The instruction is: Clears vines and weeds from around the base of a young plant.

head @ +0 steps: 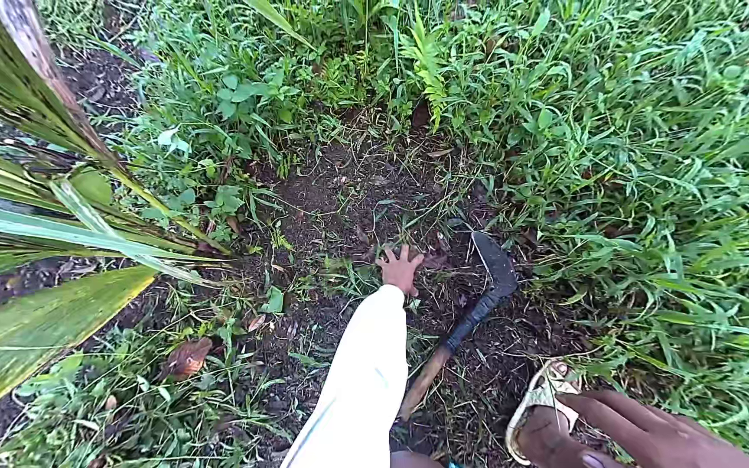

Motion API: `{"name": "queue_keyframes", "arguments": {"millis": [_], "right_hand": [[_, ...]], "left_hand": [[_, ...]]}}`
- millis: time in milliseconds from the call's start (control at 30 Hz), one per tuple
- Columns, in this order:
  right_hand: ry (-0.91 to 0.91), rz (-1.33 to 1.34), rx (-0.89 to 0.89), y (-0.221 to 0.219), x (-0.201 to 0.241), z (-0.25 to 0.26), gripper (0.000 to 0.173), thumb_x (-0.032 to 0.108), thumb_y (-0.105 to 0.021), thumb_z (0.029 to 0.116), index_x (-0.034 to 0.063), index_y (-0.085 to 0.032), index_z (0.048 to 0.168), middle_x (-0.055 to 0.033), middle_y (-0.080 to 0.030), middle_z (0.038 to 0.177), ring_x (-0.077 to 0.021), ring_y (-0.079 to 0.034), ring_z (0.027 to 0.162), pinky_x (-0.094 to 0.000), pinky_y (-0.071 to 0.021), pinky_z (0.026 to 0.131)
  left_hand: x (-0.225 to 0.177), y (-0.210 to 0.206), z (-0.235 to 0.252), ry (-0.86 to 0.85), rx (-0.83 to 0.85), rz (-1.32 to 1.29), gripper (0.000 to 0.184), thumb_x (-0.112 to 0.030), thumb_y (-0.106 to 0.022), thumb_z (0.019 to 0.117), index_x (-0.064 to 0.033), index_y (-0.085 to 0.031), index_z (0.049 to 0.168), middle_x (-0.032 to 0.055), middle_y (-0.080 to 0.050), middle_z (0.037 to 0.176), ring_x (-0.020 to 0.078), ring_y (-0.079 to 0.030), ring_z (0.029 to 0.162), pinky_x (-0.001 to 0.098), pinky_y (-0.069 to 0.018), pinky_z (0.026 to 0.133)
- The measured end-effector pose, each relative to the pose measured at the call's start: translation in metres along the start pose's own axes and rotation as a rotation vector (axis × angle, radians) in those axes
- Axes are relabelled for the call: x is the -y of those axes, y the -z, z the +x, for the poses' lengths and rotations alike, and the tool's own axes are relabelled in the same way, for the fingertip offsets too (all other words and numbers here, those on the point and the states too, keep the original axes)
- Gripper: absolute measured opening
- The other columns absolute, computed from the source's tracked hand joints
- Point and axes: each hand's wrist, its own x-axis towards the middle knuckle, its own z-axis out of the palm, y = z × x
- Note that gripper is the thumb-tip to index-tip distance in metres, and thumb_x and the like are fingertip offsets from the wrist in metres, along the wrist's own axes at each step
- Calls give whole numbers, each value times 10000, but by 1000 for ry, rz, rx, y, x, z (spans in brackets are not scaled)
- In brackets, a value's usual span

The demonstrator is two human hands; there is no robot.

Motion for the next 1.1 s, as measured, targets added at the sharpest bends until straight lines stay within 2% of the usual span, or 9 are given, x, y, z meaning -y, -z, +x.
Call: {"name": "queue_keyframes", "arguments": {"millis": [100, 267, 400, 533, 633, 800, 867, 967, 1100], "right_hand": [[42, 1, -1, 1, -2, 0, 527, 346, -519, 1066, -49, -546, 1415, -335, -602, 1296, -537, -621, 1141, -703, -474, 937], [53, 17, -10, 6, 0, -10, 531, 357, -507, 1073, -27, -534, 1439, -328, -589, 1328, -533, -610, 1165, -703, -467, 951], [52, 23, -26, 3, -3, -14, 548, 381, -501, 1075, -38, -539, 1427, -334, -593, 1319, -536, -620, 1146, -710, -470, 945], [18, -4, -23, -1, -6, -11, 555, 398, -520, 1061, -26, -558, 1418, -336, -603, 1291, -549, -627, 1114, -721, -477, 921], [-57, -30, -5, -5, -10, -5, 527, 401, -539, 1054, 20, -572, 1417, -302, -617, 1288, -531, -626, 1123, -715, -473, 921], [-141, -77, -4, -12, -12, 9, 511, 436, -541, 1051, 80, -579, 1416, -249, -609, 1322, -465, -631, 1151, -676, -484, 957], [-165, -89, 24, -12, -7, 16, 512, 426, -532, 1060, 71, -567, 1428, -253, -593, 1351, -465, -619, 1175, -665, -474, 979], [-203, -59, 105, -15, 7, 28, 525, 408, -513, 1075, 50, -529, 1460, -259, -550, 1419, -466, -569, 1260, -653, -428, 1046], [-165, 62, 199, -44, 3, 59, 513, 378, -514, 1083, 18, -538, 1447, -271, -554, 1422, -442, -556, 1300, -627, -418, 1090]], "left_hand": [[24, -12, -31, -114, -73, -6, 739, -43, -831, 764, -266, -584, 1424, 180, -419, 1577, 572, -339, 1412, 791, -399, 961], [95, -10, -117, 100, -116, -119, 623, -25, -744, 835, -212, -603, 1412, 218, -463, 1522, 540, -434, 1359, 723, -457, 969], [193, -4, -164, 449, -234, -236, 662, -142, -797, 826, -158, -576, 1449, 254, -340, 1602, 548, -459, 1340, 689, -461, 1013], [264, -22, -178, 644, -214, -502, 893, -298, -862, 822, -64, -408, 1554, 285, -99, 1679, 507, -324, 1470, 633, -367, 1142], [244, -40, -169, 656, -204, -604, 1051, -469, -877, 775, -67, -337, 1582, 311, -182, 1649, 489, -298, 1487, 634, -322, 1166], [165, -73, -197, 536, -177, -545, 1153, -575, -927, 636, -167, -383, 1567, 321, -188, 1635, 597, -343, 1399, 708, -428, 1038], [139, -99, -213, 479, -107, -424, 1077, -497, -939, 651, -210, -411, 1545, 299, -199, 1636, 608, -361, 1377, 713, -486, 960], [128, -131, -232, 455, -39, -271, 791, -192, -837, 809, -225, -470, 1509, 264, -275, 1616, 578, -376, 1385, 677, -517, 939], [158, -115, -263, 495, -140, -225, 574, -122, -730, 900, -196, -560, 1443, 273, -398, 1546, 549, -473, 1329, 672, -511, 958]]}}
